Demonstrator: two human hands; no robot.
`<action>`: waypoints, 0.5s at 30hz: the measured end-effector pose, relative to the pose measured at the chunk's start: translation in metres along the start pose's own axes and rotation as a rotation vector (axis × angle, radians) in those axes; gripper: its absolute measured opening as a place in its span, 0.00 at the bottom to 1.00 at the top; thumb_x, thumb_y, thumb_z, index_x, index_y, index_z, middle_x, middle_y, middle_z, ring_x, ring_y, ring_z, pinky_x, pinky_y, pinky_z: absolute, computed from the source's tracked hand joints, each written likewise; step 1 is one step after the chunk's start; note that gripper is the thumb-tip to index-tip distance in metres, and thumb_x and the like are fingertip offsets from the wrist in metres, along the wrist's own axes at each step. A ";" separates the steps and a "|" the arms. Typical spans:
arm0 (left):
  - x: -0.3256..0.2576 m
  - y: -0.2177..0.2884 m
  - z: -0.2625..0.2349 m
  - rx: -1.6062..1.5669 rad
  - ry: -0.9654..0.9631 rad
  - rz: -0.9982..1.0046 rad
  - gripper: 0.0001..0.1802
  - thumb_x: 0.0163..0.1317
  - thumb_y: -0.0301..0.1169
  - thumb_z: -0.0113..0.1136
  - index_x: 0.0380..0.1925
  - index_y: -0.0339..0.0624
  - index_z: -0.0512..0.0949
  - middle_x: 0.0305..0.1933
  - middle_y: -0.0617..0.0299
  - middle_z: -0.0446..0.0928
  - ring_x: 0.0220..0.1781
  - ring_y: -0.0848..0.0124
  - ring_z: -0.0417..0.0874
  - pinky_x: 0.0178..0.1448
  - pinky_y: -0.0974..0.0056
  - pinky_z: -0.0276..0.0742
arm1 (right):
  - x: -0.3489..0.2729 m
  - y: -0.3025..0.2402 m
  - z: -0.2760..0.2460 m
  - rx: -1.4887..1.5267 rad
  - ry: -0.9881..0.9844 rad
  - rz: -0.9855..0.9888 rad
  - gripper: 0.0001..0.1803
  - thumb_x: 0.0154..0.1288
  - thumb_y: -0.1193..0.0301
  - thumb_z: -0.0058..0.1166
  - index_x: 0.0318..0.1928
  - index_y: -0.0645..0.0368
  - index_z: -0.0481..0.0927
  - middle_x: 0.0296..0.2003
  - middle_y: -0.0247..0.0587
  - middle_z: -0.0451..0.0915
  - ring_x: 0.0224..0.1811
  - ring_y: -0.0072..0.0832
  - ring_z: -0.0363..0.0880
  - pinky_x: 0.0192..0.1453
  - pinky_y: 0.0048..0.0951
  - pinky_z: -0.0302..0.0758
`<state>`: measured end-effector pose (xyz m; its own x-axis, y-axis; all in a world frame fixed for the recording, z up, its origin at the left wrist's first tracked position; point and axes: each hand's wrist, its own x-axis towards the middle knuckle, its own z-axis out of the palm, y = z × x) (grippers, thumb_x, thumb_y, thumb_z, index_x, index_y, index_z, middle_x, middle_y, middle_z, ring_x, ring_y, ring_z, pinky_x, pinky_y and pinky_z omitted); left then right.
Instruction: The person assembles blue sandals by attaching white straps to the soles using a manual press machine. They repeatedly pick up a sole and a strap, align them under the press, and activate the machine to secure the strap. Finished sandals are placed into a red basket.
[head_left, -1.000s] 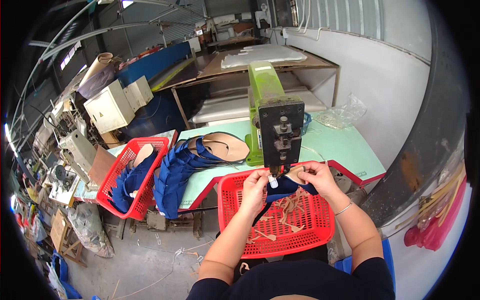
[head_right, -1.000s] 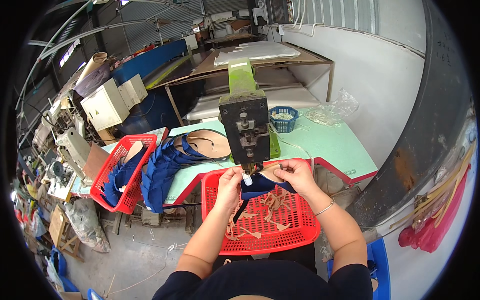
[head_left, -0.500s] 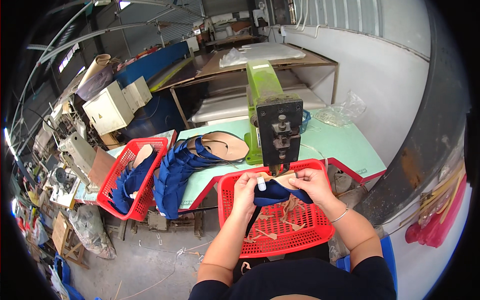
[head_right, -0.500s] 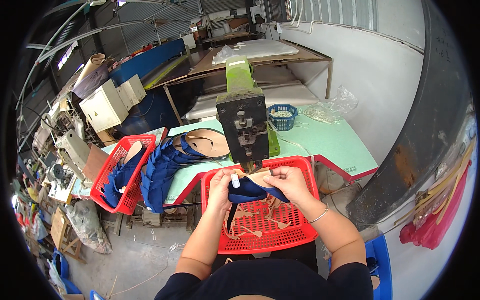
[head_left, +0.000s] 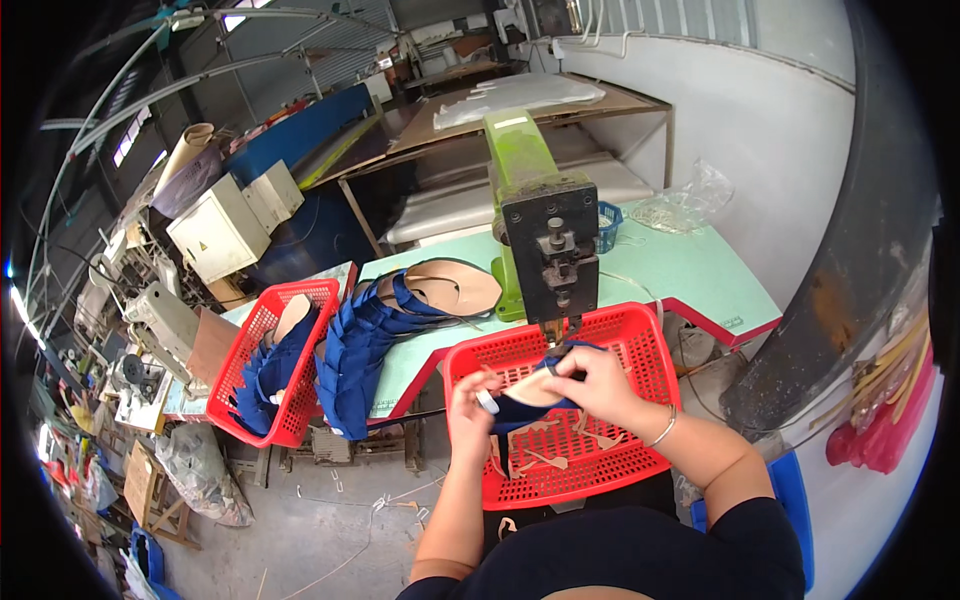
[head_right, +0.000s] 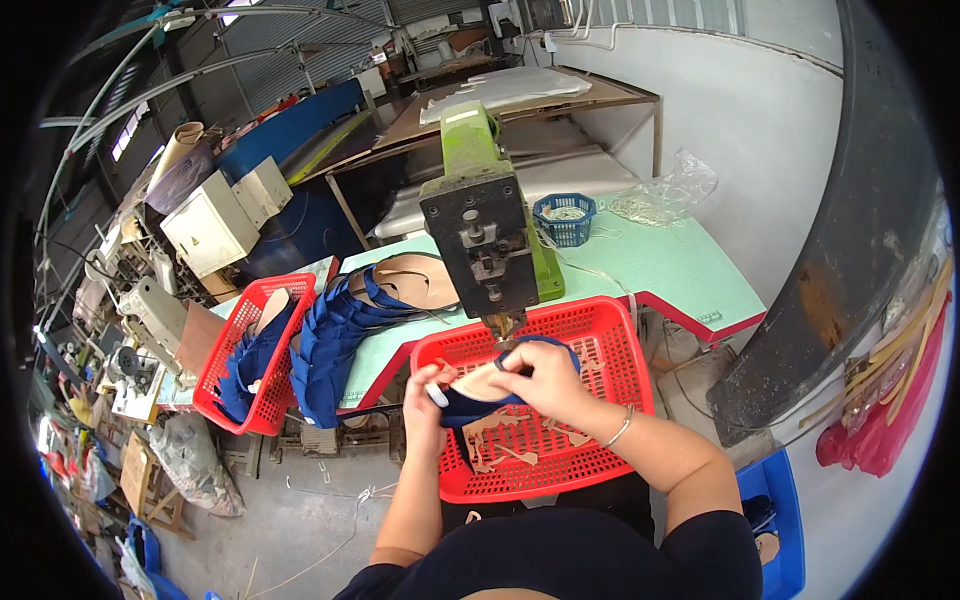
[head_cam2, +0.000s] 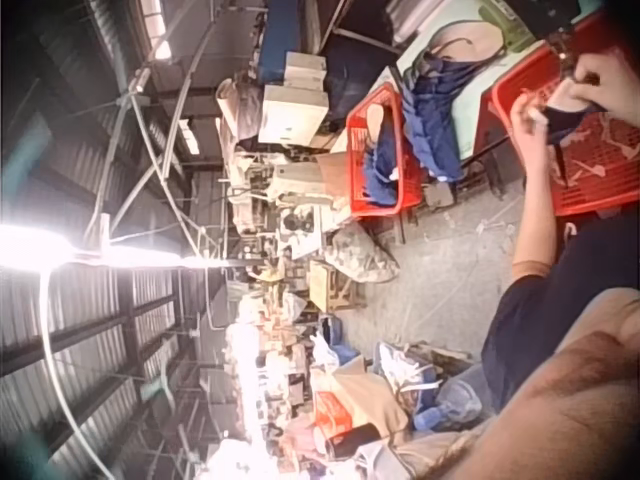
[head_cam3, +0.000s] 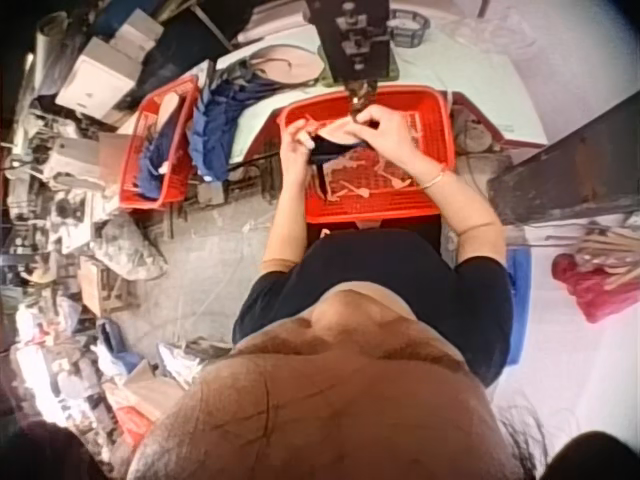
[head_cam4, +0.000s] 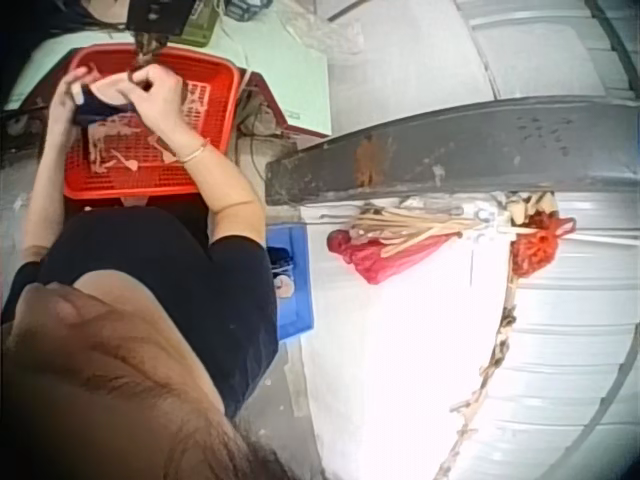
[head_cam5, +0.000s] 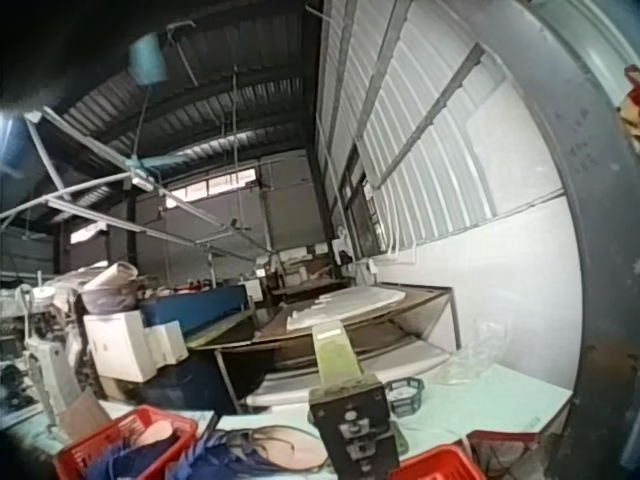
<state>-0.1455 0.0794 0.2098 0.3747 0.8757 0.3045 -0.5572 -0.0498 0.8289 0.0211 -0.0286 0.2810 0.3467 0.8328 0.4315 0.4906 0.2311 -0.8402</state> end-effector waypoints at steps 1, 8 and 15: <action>-0.014 0.014 -0.002 0.268 -0.175 0.103 0.26 0.38 0.17 0.63 0.43 0.39 0.73 0.36 0.62 0.79 0.46 0.65 0.78 0.55 0.61 0.71 | -0.006 0.006 -0.001 -0.184 0.012 -0.281 0.07 0.47 0.72 0.65 0.25 0.58 0.78 0.24 0.35 0.80 0.29 0.26 0.79 0.51 0.38 0.69; -0.025 0.001 -0.027 0.994 -0.072 0.836 0.12 0.35 0.19 0.66 0.25 0.41 0.80 0.31 0.60 0.79 0.41 0.59 0.81 0.45 0.61 0.77 | -0.064 0.046 0.014 -0.548 -0.025 -0.780 0.05 0.47 0.71 0.60 0.26 0.47 0.79 0.35 0.23 0.80 0.46 0.23 0.78 0.62 0.50 0.49; -0.031 0.001 -0.029 0.945 -0.059 0.906 0.10 0.37 0.20 0.68 0.22 0.38 0.78 0.30 0.58 0.78 0.40 0.58 0.82 0.43 0.61 0.78 | -0.085 0.057 0.027 -0.619 0.056 -0.801 0.01 0.51 0.68 0.56 0.26 0.44 0.80 0.38 0.18 0.80 0.50 0.25 0.75 0.64 0.53 0.44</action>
<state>-0.1787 0.0658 0.1876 0.1889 0.3325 0.9240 0.0950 -0.9427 0.3198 -0.0020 -0.0731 0.1873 -0.2369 0.5192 0.8212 0.9179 0.3965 0.0142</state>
